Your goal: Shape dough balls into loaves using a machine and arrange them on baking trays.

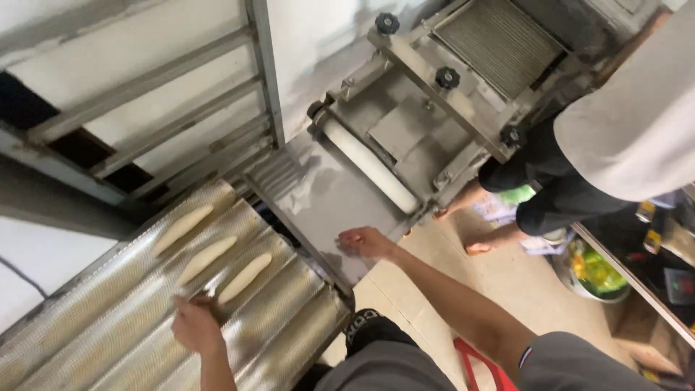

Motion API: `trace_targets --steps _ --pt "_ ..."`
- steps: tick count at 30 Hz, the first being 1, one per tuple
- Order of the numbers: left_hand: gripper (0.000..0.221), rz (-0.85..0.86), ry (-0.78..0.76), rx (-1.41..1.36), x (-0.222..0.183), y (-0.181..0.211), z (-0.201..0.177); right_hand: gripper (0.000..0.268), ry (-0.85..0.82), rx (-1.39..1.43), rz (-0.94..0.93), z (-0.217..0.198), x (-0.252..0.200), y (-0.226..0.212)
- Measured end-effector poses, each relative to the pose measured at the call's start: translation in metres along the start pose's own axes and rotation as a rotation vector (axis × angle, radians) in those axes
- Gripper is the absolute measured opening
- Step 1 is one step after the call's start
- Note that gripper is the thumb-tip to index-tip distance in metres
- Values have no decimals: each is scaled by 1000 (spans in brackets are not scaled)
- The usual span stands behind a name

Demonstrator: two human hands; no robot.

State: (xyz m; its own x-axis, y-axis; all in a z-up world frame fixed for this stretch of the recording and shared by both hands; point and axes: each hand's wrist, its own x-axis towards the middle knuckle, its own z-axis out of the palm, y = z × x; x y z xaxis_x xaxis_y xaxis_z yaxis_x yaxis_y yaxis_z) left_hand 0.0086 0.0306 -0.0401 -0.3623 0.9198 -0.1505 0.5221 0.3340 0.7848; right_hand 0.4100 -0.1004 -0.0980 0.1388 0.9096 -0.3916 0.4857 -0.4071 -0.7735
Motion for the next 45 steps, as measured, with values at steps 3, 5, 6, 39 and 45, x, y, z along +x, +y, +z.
trace_targets --steps 3,5,6,39,45 --pt "82 -159 100 125 3 5 20 39 -49 158 -7 -5 27 28" --pt "83 -203 196 280 11 -21 32 39 -90 240 -20 3 40 45" --pt "81 -154 282 383 17 -35 34 38 -57 126 2 6 48 47" --pt "91 -119 516 499 2 3 40 32 -80 75 -8 30 58 96" --pt "93 -263 429 503 10 -12 39 33 -100 -16 70 15 51 68"
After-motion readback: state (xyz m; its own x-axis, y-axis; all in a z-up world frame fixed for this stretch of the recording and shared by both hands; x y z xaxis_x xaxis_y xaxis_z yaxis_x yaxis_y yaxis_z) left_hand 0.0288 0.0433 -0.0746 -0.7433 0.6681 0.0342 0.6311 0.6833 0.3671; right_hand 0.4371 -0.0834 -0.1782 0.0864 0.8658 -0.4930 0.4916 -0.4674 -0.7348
